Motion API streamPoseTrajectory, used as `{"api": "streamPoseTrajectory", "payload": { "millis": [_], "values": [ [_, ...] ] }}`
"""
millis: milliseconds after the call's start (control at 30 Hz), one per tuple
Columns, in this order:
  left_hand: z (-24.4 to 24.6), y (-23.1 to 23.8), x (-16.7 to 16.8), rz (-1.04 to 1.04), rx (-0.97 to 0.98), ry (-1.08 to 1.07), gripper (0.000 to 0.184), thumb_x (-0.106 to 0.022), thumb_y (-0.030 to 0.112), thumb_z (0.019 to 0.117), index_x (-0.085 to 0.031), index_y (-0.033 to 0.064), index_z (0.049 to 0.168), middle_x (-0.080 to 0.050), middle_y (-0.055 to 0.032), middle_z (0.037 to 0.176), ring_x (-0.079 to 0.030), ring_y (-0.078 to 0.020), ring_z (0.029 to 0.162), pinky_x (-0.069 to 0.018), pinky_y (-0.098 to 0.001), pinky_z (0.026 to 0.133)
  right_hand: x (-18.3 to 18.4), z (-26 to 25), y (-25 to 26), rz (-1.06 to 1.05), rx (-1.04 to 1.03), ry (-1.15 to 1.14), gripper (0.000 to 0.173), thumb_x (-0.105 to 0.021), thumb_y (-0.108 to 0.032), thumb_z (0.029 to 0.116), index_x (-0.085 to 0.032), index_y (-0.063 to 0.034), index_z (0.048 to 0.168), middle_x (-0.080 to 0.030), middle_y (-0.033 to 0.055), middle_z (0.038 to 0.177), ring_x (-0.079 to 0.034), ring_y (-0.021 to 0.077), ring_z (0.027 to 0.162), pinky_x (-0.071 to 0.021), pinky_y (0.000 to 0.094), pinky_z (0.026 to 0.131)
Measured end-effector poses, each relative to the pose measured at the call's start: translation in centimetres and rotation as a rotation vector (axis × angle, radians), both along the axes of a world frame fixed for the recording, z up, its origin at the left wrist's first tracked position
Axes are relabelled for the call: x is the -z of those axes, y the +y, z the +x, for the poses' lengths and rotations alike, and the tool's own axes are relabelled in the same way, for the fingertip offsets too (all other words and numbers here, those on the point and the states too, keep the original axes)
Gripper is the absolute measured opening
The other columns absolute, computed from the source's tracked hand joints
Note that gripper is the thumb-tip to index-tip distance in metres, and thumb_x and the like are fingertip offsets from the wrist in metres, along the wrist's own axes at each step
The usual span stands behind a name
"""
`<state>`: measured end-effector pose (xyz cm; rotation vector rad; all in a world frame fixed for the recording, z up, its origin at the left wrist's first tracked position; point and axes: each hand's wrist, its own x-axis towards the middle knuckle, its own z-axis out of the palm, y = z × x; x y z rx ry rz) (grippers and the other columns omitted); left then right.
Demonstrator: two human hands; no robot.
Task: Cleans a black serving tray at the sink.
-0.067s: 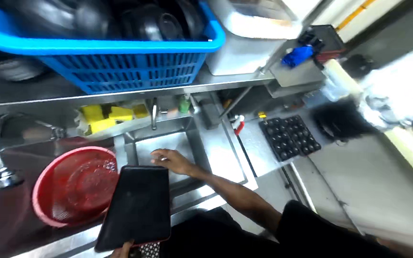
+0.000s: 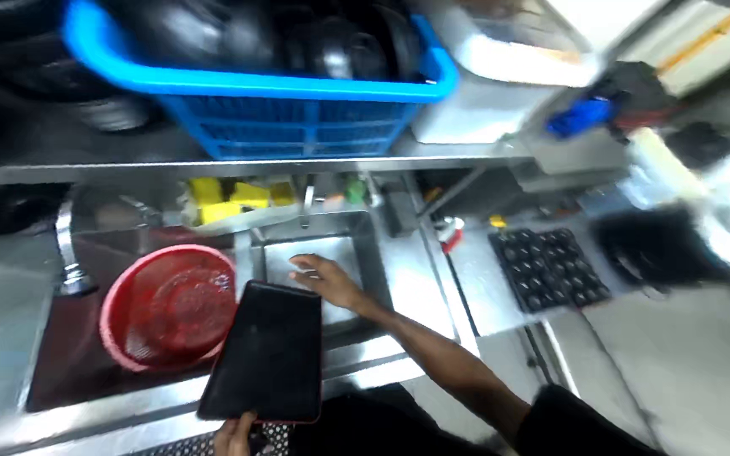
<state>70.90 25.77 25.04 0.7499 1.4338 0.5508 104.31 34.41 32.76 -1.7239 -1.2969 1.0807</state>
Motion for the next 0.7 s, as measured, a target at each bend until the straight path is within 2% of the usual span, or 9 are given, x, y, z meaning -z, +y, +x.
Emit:
{"api": "streamPoseTrajectory", "payload": {
  "millis": [67,167,233,333,400,500,533,600,700],
  "values": [
    [-0.1,-0.2,0.1,0.021,-0.019,-0.026,0.013,-0.054,0.004,0.0939,-0.062,0.0047,0.084,-0.065,0.0006,0.064,-0.061,-0.0094,0.053,-0.0549,-0.0301,0.051,-0.2,-1.7,3.8,0.081,-0.095,-0.086,0.045,-0.056,-0.040,0.1066,-0.063,-0.0099,0.140,-0.065,0.0115,0.137,-0.065,0.0193,0.124,-0.0540,0.0384,0.108],
    [0.0,-1.7,0.3,0.028,-0.065,-0.015,0.015,-0.053,0.002,0.0933,-0.065,0.0029,0.085,-0.067,-0.0002,0.066,-0.064,-0.0103,0.055,-0.0577,-0.0317,0.053,0.8,-3.7,11.6,0.173,-0.332,-0.240,0.046,-0.055,-0.036,0.1074,-0.058,-0.0110,0.145,-0.058,0.0140,0.145,-0.058,0.0257,0.132,-0.0477,0.0452,0.113],
    [-0.3,-3.0,0.1,0.027,-0.119,-0.005,0.014,-0.053,-0.001,0.0912,-0.065,0.0028,0.085,-0.068,0.0003,0.067,-0.065,-0.0099,0.057,-0.0590,-0.0317,0.055,2.7,-3.7,18.1,0.176,-0.315,-0.391,0.053,-0.050,-0.043,0.1084,-0.052,-0.0114,0.151,-0.050,0.0179,0.154,-0.052,0.0318,0.140,-0.0445,0.0494,0.116],
    [-1.6,-4.9,0.8,0.040,-0.219,-0.058,0.018,-0.050,-0.004,0.0893,-0.065,0.0070,0.086,-0.070,0.0012,0.068,-0.067,-0.0107,0.057,-0.0601,-0.0332,0.053,4.1,-1.5,25.9,0.053,-0.139,-0.621,0.051,-0.039,-0.040,0.1119,-0.053,-0.0096,0.149,-0.058,0.0196,0.146,-0.056,0.0367,0.135,-0.0453,0.0553,0.113],
    [-2.7,-5.9,1.8,0.044,-0.280,-0.113,0.021,-0.051,-0.002,0.0886,-0.067,0.0105,0.085,-0.072,0.0013,0.070,-0.068,-0.0116,0.057,-0.0602,-0.0344,0.052,4.3,0.4,28.6,-0.145,-0.192,-0.709,0.047,-0.048,-0.031,0.1089,-0.056,-0.0024,0.144,-0.057,0.0242,0.145,-0.052,0.0421,0.137,-0.0404,0.0612,0.113],
    [-4.1,-6.8,2.3,0.057,-0.319,-0.124,0.024,-0.051,-0.005,0.0876,-0.069,0.0110,0.087,-0.073,0.0007,0.073,-0.069,-0.0116,0.060,-0.0605,-0.0332,0.054,7.3,2.3,30.4,-0.553,-0.402,-0.777,0.050,-0.061,-0.034,0.1010,-0.061,0.0003,0.137,-0.058,0.0263,0.141,-0.053,0.0436,0.134,-0.0395,0.0672,0.109],
    [-4.5,-6.9,2.6,0.063,-0.319,-0.116,0.024,-0.051,-0.006,0.0864,-0.069,0.0106,0.087,-0.073,0.0005,0.073,-0.069,-0.0117,0.059,-0.0604,-0.0330,0.053,9.7,2.9,30.8,-0.572,-0.467,-0.803,0.050,-0.059,-0.036,0.1014,-0.061,-0.0010,0.137,-0.060,0.0262,0.138,-0.055,0.0436,0.131,-0.0411,0.0677,0.107],
    [-4.9,-6.6,3.2,0.070,-0.297,-0.114,0.025,-0.052,-0.007,0.0862,-0.070,0.0113,0.089,-0.074,0.0009,0.075,-0.070,-0.0117,0.060,-0.0608,-0.0331,0.054,13.4,4.0,31.6,-0.510,-0.569,-0.748,0.046,-0.053,-0.029,0.1063,-0.057,-0.0004,0.142,-0.060,0.0287,0.136,-0.057,0.0448,0.128,-0.0419,0.0663,0.105],
    [-3.7,-4.8,3.3,0.051,-0.251,-0.126,0.024,-0.051,-0.007,0.0875,-0.068,0.0089,0.093,-0.074,0.0008,0.076,-0.070,-0.0110,0.061,-0.0613,-0.0313,0.055,14.2,4.1,32.5,-0.448,-0.388,-0.547,0.057,-0.062,-0.041,0.1020,-0.057,-0.0003,0.141,-0.058,0.0235,0.143,-0.053,0.0366,0.136,-0.0395,0.0567,0.114]
  ]
}}
